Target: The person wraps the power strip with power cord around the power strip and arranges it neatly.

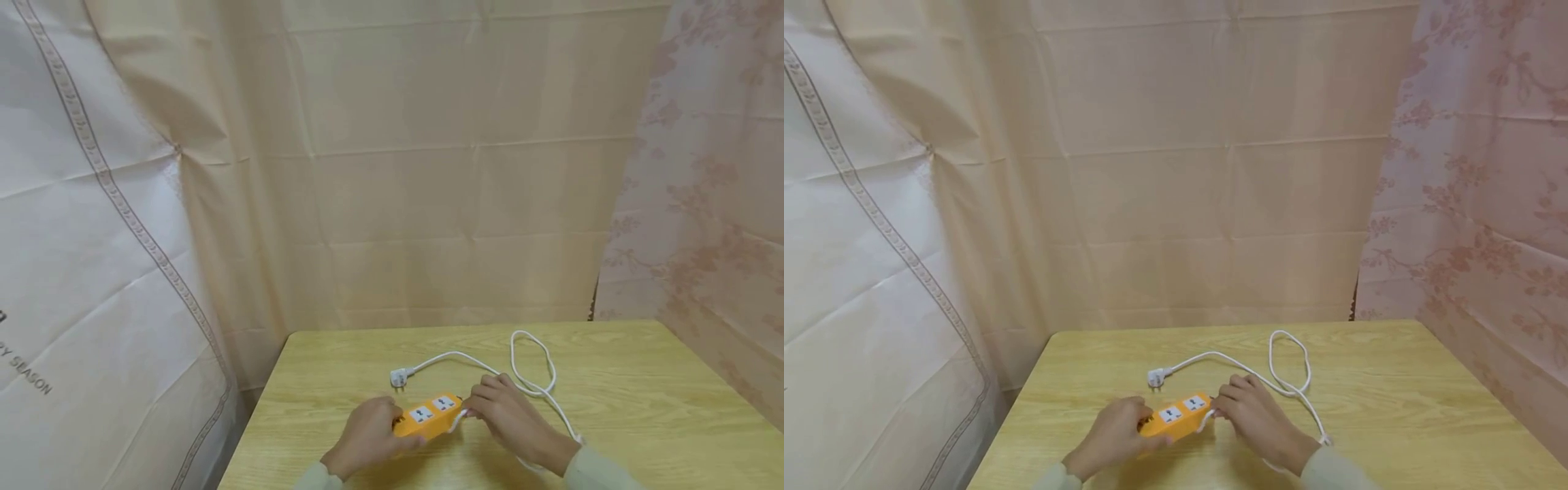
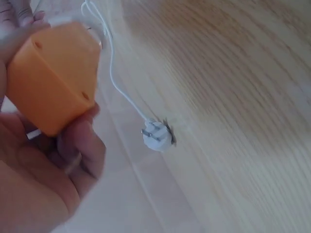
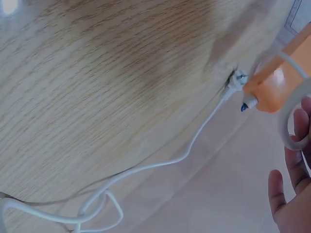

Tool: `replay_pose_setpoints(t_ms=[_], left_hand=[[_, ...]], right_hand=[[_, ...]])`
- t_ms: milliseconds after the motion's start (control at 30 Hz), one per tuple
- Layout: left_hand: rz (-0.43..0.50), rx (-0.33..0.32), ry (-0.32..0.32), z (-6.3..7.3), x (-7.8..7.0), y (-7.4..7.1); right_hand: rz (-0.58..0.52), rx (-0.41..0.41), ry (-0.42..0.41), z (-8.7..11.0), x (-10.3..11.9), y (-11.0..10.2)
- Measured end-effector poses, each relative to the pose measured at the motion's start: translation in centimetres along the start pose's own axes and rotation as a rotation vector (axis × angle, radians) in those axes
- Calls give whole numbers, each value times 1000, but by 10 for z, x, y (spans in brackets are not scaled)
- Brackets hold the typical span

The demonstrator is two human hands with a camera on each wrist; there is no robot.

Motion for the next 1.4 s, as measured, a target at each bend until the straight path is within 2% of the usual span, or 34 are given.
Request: replay_pose_setpoints(t_ms=[100, 167, 233, 367, 467, 600, 700, 833, 1033, 1100, 1233, 1300, 1400], left_hand=[[-37, 45, 90, -1, -3, 2], [-1, 78, 137, -2, -1, 3], [106, 127, 168, -3, 4, 6], [388, 242, 211, -3, 12, 10], [559, 331, 211, -1, 14, 11], [707, 447, 190, 3, 13, 11], [764, 501, 185, 5, 11, 11], [827, 539, 174, 7, 10, 12], [941, 550, 183, 10, 8, 13], [974, 543, 205, 10, 6, 13], [1037, 536, 208, 10, 2, 13], [1065, 524, 186, 9, 1, 14], [1103, 469, 161, 9, 3, 15]], right_hand=[[-15, 2, -12, -1, 0, -1], [-31, -3, -3, -2, 1, -1], [-47, -23, 9, -3, 0, -1], [-125, -90, 21, -6, -2, -6], [-198, -105, 23, -9, -2, -9], [-313, -80, 43, -11, -3, -8], [-461, -47, 33, -11, -4, -5], [-670, -5, 43, -10, -5, -2], [-809, 27, 125, -9, -7, -1], [-826, 27, 150, -9, -7, -1], [-815, -4, 163, -10, -5, -3], [-796, -20, 184, -10, -4, -4], [-768, -1, 266, -10, -4, -3]])
Point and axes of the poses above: each hand's wrist, its own z-axis away from the middle knuckle, its own y-axis out of the palm, x = y × z, the point moved 4 cm from there along -z, towards the middle knuckle, and after that the axes turned 8 degrees about -y, right-handed, at the moved point
